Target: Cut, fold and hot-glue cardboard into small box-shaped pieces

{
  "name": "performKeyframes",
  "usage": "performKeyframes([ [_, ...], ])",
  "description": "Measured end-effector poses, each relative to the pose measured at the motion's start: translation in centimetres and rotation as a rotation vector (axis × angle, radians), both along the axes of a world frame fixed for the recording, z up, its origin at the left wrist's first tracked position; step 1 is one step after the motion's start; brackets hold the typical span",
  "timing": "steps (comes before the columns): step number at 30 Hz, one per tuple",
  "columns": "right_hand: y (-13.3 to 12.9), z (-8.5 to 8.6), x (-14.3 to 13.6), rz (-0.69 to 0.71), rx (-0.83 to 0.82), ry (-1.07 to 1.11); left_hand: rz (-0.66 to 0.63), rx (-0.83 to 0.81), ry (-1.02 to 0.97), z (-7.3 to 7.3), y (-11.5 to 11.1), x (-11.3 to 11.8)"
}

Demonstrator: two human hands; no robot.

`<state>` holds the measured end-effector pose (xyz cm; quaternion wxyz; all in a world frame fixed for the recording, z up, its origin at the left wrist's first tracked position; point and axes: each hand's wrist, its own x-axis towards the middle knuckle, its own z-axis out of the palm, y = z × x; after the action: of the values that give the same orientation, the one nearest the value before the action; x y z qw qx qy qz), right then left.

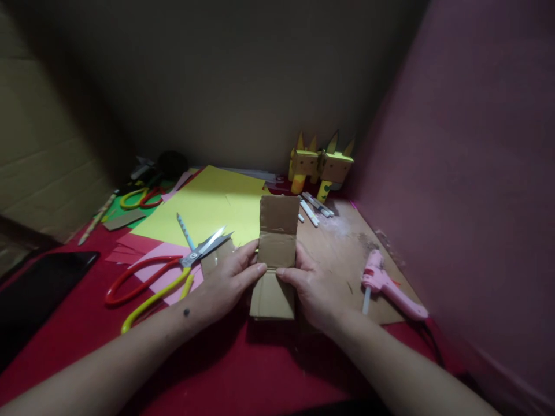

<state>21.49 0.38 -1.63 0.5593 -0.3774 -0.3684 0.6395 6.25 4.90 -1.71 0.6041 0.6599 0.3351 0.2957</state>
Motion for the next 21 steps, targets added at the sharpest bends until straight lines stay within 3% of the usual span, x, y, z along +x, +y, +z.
performKeyframes([
  [4, -0.2, -0.1, -0.5, -0.03, 0.01, 0.002, 0.12, 0.212, 0.154, 0.4, -0.7, 0.3],
  [15, -0.2, -0.6, -0.6, -0.035, 0.041, 0.046, 0.091, 0.26, 0.138, 0.8, -0.8, 0.4],
  [18, -0.1, -0.2, -0.6, -0.044, 0.007, 0.054, 0.071, 0.195, 0.091, 1.2, -0.7, 0.3],
  [21, 0.1, 0.1, -0.6, -0.065, -0.031, 0.1, 0.088, -0.024, -0.014, 1.1, -0.4, 0.2],
])
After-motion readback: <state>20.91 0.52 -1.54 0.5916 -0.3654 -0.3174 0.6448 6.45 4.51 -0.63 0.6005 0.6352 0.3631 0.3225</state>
